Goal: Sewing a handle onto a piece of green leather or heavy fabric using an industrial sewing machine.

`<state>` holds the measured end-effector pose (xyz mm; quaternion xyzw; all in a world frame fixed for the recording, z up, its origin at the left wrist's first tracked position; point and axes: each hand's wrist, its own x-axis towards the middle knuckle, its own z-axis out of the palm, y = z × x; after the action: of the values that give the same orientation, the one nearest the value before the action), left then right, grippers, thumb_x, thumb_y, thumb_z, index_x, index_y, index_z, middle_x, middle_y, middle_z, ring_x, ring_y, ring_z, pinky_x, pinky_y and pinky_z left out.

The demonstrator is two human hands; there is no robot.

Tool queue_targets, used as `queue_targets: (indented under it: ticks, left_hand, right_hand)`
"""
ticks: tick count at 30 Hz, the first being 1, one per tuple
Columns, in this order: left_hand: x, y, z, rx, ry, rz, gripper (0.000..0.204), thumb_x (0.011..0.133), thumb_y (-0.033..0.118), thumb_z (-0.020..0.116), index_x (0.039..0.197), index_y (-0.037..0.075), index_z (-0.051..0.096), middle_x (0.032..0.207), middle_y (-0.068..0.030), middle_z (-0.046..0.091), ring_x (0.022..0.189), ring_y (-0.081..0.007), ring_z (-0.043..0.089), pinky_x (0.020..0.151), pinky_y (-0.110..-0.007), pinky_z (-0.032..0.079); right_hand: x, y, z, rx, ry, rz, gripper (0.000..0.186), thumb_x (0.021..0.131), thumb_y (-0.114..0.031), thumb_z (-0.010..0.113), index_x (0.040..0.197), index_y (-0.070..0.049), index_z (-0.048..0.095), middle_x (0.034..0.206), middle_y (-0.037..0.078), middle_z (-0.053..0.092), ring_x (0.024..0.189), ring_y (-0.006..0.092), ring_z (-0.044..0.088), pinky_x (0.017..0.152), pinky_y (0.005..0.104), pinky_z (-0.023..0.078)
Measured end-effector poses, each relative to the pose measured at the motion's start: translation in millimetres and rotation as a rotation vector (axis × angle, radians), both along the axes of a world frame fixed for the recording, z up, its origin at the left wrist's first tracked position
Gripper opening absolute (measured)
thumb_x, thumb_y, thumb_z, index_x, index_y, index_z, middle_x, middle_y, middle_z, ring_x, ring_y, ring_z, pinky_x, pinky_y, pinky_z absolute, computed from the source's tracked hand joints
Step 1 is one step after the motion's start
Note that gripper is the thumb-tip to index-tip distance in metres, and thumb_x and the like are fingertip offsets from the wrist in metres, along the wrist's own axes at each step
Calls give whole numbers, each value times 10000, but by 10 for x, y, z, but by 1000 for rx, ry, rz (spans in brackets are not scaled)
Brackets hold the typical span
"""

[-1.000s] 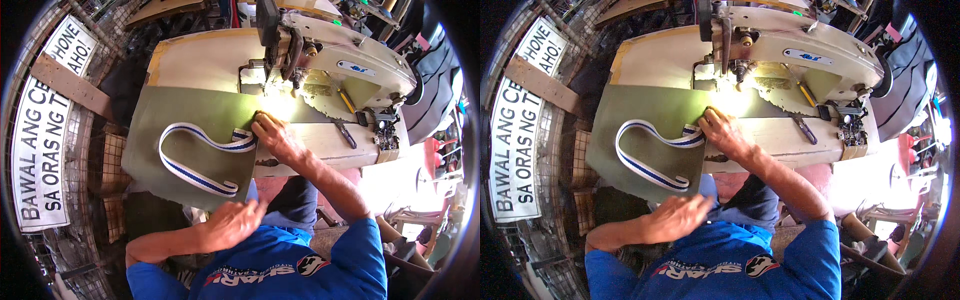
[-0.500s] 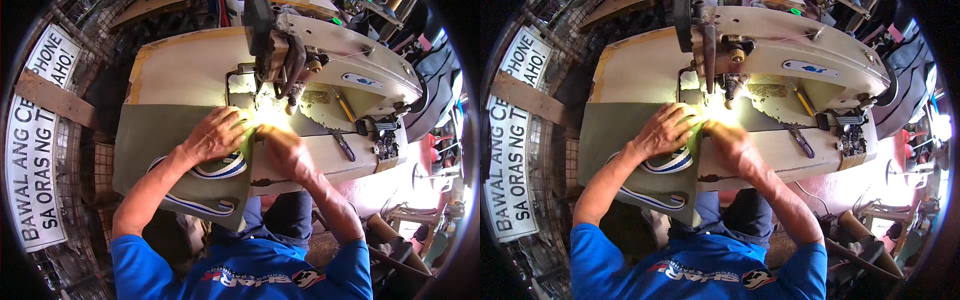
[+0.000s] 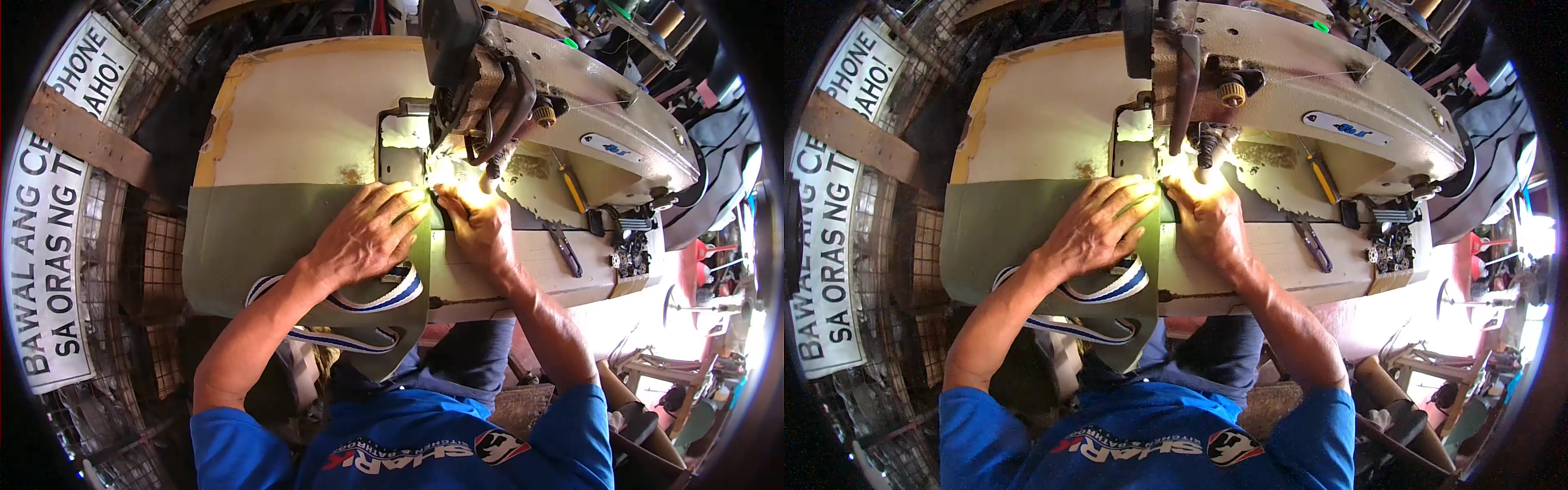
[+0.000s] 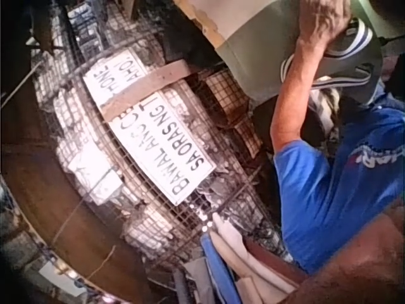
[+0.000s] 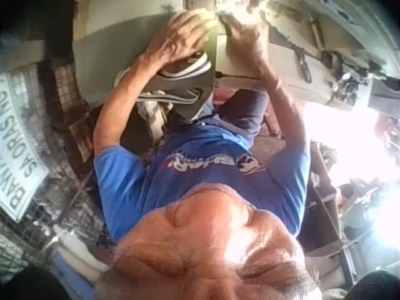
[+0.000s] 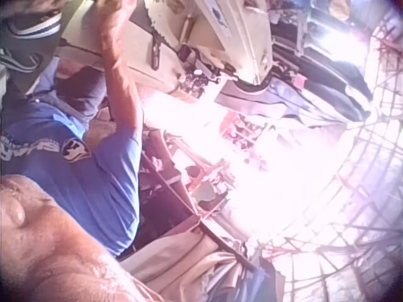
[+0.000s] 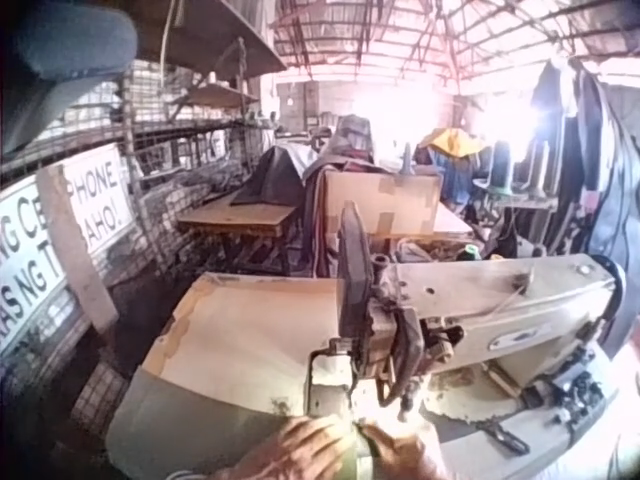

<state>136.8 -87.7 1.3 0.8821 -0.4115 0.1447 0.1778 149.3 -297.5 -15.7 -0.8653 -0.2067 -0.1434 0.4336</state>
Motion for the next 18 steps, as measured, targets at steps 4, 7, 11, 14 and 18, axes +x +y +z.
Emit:
queue_targets:
  ticks: [4,7,11,14,18]
  left_hand:
    - [26,-1,-34,15,2,-6,351,868,167,608,1202,60,595,1276,-112,557,1227,-290,499,1043,-449,385]
    - [62,-2,-12,15,4,-11,355,860,165,609,1199,61,599,1277,-109,558,1222,-291,501,1038,-450,387]
    - [171,-34,9,10,8,-22,366,839,154,611,1194,63,607,1274,-105,563,1206,-296,506,1035,-450,389]
    - [232,-59,23,-2,30,-34,346,832,148,614,1165,59,622,1268,-108,564,1199,-298,508,1027,-450,392]
    - [256,-36,31,-10,31,-17,329,826,147,623,1142,56,631,1253,-111,567,1203,-298,507,1021,-451,394]
  right_hand:
    - [31,-34,-22,-182,-101,39,365,778,26,571,1107,-97,672,929,193,617,877,384,598,753,454,506]
    - [133,-136,31,-289,-169,85,417,750,22,550,1129,-106,669,912,183,615,882,375,579,765,459,494]
    - [538,-455,-78,-471,-326,222,198,700,-54,596,865,-54,706,760,152,592,801,336,598,724,459,492]
    - [684,-466,-85,-450,-392,256,112,651,-94,624,712,-1,634,722,148,578,731,336,605,660,448,507]
    - [680,-396,-76,-452,-425,224,150,629,-90,630,718,27,598,754,150,579,731,353,602,642,433,522]
